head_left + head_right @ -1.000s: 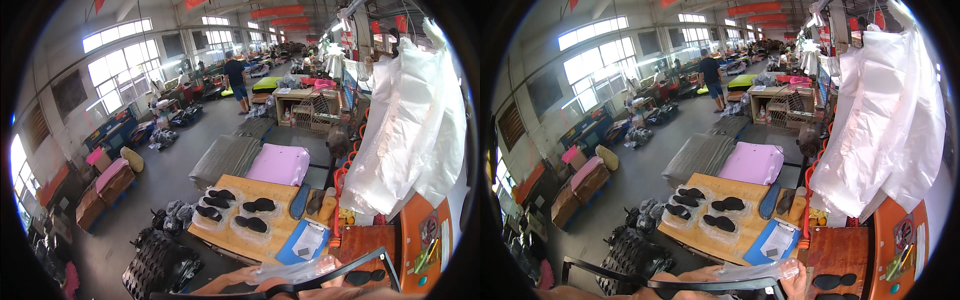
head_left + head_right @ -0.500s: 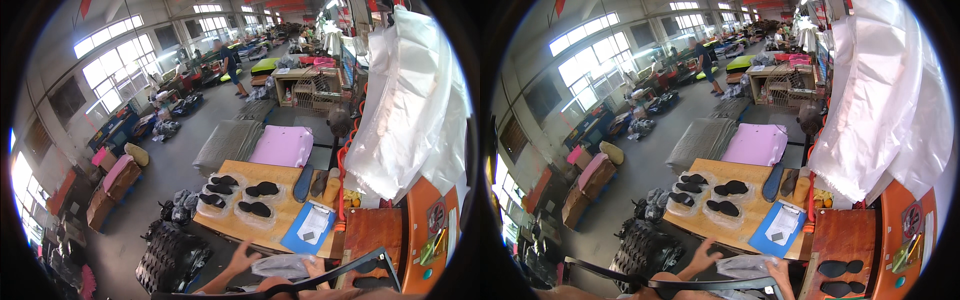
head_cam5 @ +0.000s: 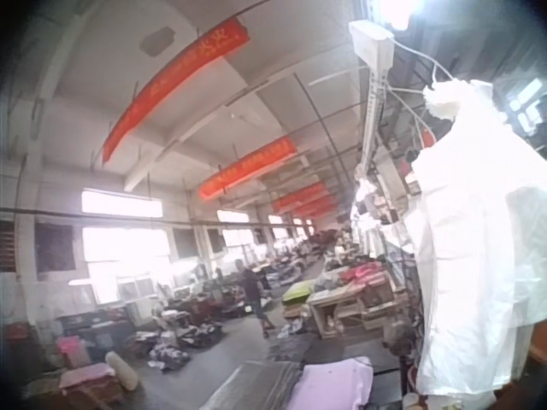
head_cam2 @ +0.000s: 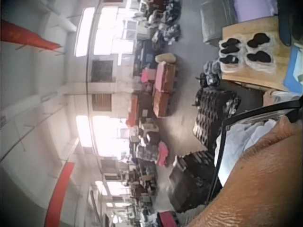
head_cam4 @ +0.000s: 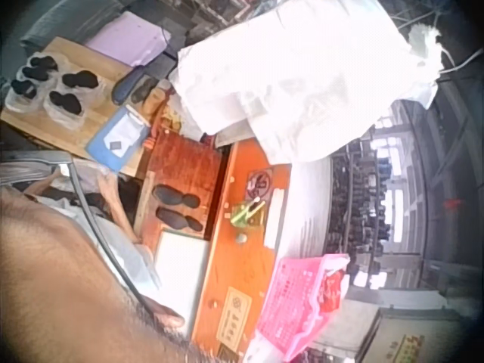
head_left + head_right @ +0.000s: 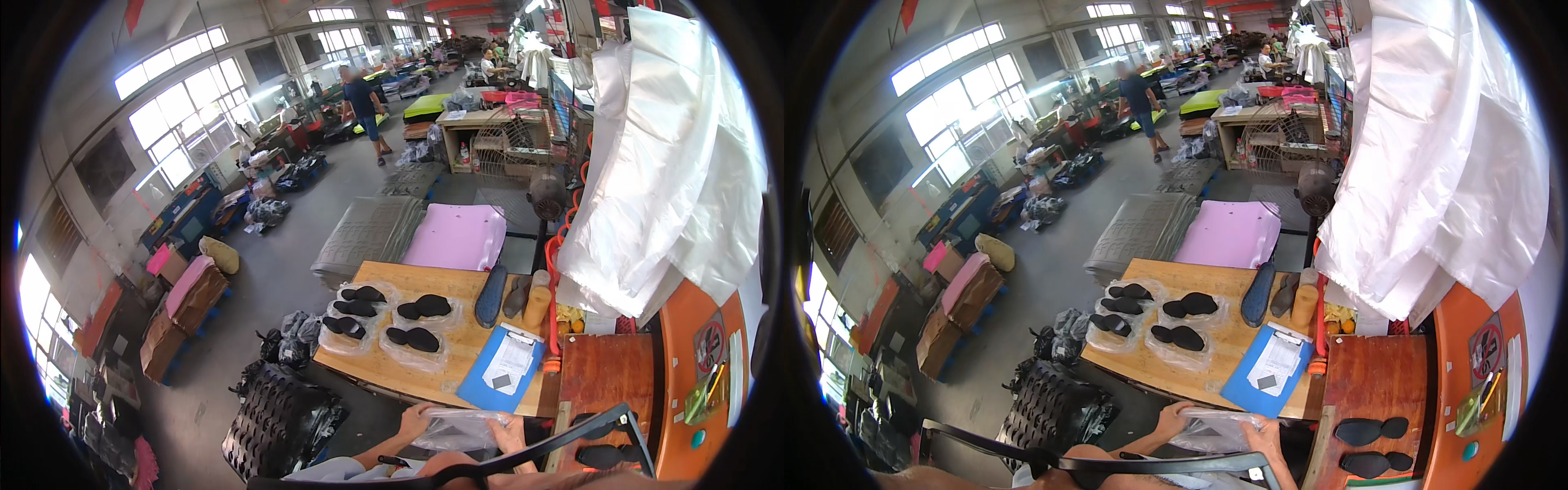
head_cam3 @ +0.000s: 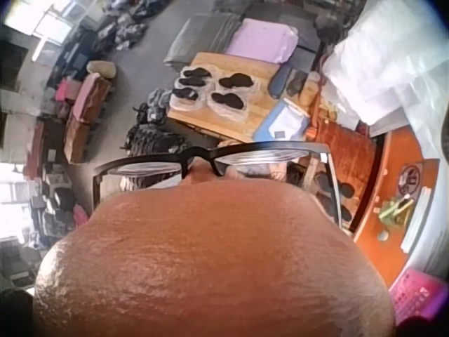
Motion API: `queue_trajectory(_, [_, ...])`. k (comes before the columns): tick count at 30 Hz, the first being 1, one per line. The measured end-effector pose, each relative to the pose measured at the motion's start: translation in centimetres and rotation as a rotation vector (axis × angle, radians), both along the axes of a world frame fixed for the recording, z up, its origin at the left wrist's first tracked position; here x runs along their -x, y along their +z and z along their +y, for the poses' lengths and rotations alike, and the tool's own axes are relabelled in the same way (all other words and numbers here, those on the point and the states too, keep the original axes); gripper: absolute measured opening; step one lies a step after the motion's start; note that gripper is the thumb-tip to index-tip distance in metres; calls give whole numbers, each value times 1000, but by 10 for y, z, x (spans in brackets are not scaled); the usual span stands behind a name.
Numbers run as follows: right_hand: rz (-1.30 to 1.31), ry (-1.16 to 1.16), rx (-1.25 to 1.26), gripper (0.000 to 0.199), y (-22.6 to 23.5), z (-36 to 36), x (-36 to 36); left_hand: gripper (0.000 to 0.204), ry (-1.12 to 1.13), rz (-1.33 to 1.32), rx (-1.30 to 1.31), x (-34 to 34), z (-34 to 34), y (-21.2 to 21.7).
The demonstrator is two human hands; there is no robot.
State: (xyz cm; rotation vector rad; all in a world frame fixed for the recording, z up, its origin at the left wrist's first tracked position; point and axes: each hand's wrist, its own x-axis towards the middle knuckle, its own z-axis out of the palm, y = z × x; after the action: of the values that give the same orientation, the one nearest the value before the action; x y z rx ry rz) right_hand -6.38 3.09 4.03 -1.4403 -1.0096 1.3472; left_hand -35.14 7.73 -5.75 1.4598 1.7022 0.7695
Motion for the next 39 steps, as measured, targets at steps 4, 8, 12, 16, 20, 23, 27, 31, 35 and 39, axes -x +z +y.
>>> queue_trajectory(4, [28, -99, 56, 16, -13, 9, -5, 27, 305, -56, 100, 12, 9, -23])
queue_trajectory(8, [66, -159, 46, 13, -19, 19, -2, 25, 502, -247, 132, 28, 21, -24])
queue_trajectory(12, [6, -115, 47, 19, -6, 42, 5, 33, 457, -577, 253, 29, 58, 13])
queue_trajectory(16, [-234, -40, -268, 36, 38, 100, 22, 67, -129, -42, -319, -7, 205, 126])
queue_trajectory(20, [-76, -53, -384, 51, 98, 162, 44, 82, -246, 12, -499, -34, 373, 294])
queue_trajectory(23, [4, -170, -638, 34, 131, 202, 50, 74, -128, 190, -643, -43, 402, 369])
queue_trajectory(27, [-28, -368, -560, 17, 101, 192, 12, 59, -198, 72, -803, -47, 343, 331])
queue_trajectory(31, [90, -555, -401, 18, 16, 142, -9, 38, -208, 10, -573, -23, 235, 187])
queue_trajectory(35, [-137, -533, -217, 13, -39, 80, -13, 28, 147, -143, -448, 8, 129, 65])
queue_trajectory(39, [-132, -377, -146, 17, -69, 51, -13, 16, 510, -1164, 308, 23, 57, -2])
